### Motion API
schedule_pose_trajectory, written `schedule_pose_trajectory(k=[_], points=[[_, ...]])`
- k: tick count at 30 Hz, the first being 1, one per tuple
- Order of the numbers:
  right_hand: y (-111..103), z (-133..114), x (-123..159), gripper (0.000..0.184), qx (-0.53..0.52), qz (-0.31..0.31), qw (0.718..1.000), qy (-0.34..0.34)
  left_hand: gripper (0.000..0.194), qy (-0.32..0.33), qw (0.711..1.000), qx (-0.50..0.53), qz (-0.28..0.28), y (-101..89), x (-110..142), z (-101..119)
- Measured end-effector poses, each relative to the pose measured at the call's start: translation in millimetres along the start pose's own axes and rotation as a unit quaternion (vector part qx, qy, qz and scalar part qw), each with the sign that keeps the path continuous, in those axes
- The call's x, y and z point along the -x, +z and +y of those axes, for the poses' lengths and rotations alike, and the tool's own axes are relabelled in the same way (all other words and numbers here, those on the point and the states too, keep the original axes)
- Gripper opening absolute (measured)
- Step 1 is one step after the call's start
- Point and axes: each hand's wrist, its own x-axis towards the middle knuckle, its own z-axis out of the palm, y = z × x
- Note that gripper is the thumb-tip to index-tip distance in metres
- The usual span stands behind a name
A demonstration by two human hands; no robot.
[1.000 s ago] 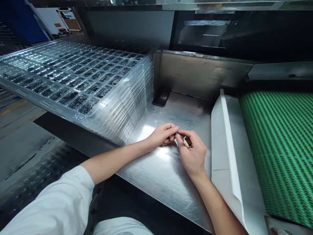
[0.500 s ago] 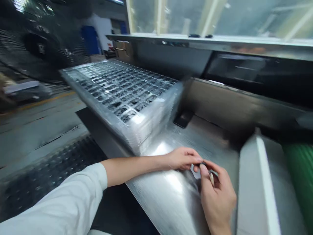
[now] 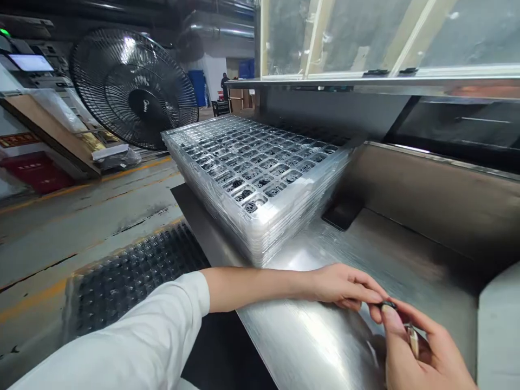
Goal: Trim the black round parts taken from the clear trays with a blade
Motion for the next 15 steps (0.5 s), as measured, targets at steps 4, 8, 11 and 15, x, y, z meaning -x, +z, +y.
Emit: schedule_pose_trajectory(k=[4, 8, 11, 15], points=[[2, -18, -1, 0.041, 0.001, 0.010, 1.000, 0.017, 0.023, 0.028, 0.999, -0.016, 0.004, 4.1, 8, 5], [3, -13, -2, 0.038, 0.008, 0.021, 0.999, -0.049, 0.032, 0.070, 0.996, -0.056, 0.022, 5.8, 10, 5], [2, -8, 0, 0.031, -0.017, 0.008, 0.998, -0.062, 0.035, 0.086, 0.994, -0.066, 0.015, 5.8, 10, 6], [1, -9, 2, 0.028, -0.048, -0.004, 0.997, -0.053, 0.044, 0.083, 0.995, -0.056, -0.002, 3.8, 10, 2]])
